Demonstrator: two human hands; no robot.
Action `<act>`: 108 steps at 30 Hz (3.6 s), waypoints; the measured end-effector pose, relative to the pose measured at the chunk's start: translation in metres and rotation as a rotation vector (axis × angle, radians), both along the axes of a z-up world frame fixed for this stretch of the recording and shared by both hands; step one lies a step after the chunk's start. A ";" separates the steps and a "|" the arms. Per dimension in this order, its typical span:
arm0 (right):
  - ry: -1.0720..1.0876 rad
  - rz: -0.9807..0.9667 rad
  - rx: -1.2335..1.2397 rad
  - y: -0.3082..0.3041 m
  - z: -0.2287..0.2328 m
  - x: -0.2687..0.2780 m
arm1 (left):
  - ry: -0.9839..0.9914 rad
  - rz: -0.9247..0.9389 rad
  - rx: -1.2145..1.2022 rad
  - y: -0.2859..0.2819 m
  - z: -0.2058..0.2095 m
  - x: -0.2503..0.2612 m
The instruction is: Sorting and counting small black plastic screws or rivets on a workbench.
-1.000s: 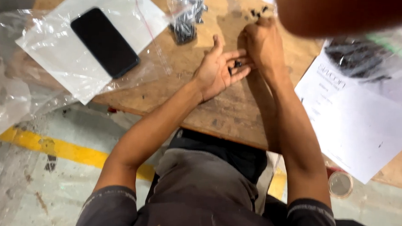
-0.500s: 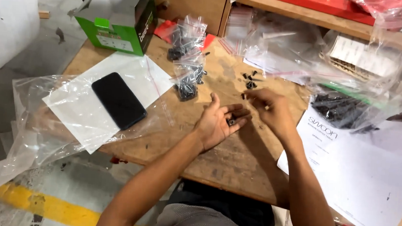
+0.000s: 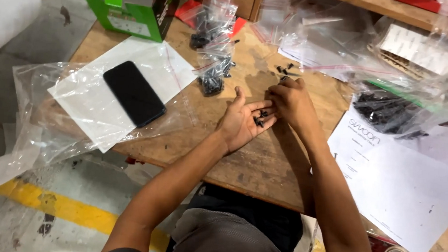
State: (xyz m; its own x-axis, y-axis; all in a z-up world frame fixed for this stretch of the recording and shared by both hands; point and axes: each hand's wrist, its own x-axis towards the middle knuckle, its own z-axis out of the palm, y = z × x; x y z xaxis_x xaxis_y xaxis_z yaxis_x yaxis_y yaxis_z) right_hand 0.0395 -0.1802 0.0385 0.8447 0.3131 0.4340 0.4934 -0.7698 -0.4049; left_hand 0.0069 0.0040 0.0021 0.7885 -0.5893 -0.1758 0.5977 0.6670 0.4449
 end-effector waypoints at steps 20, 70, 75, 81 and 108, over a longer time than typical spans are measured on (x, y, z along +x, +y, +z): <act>0.358 0.120 0.429 -0.007 0.021 -0.033 | -0.002 0.010 -0.047 0.001 -0.009 0.004; -0.019 -0.196 -0.001 -0.039 -0.031 0.040 | -0.028 0.109 0.033 0.009 -0.002 0.004; 0.099 -0.230 0.076 -0.033 -0.006 0.018 | -0.031 0.093 0.065 0.010 0.006 0.005; 0.239 -0.044 0.266 -0.005 0.022 -0.024 | 0.002 0.019 0.112 0.007 0.001 0.003; 0.065 -0.372 0.527 -0.037 -0.042 -0.020 | -0.355 0.098 0.501 -0.081 -0.076 0.089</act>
State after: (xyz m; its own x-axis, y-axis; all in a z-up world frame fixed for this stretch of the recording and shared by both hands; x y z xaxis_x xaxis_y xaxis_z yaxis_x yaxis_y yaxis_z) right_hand 0.0192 -0.2169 -0.0035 0.8855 -0.2461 0.3941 0.1941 -0.5748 -0.7949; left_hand 0.0955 -0.0771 -0.0738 0.8960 -0.4248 -0.1291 0.3020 0.3701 0.8785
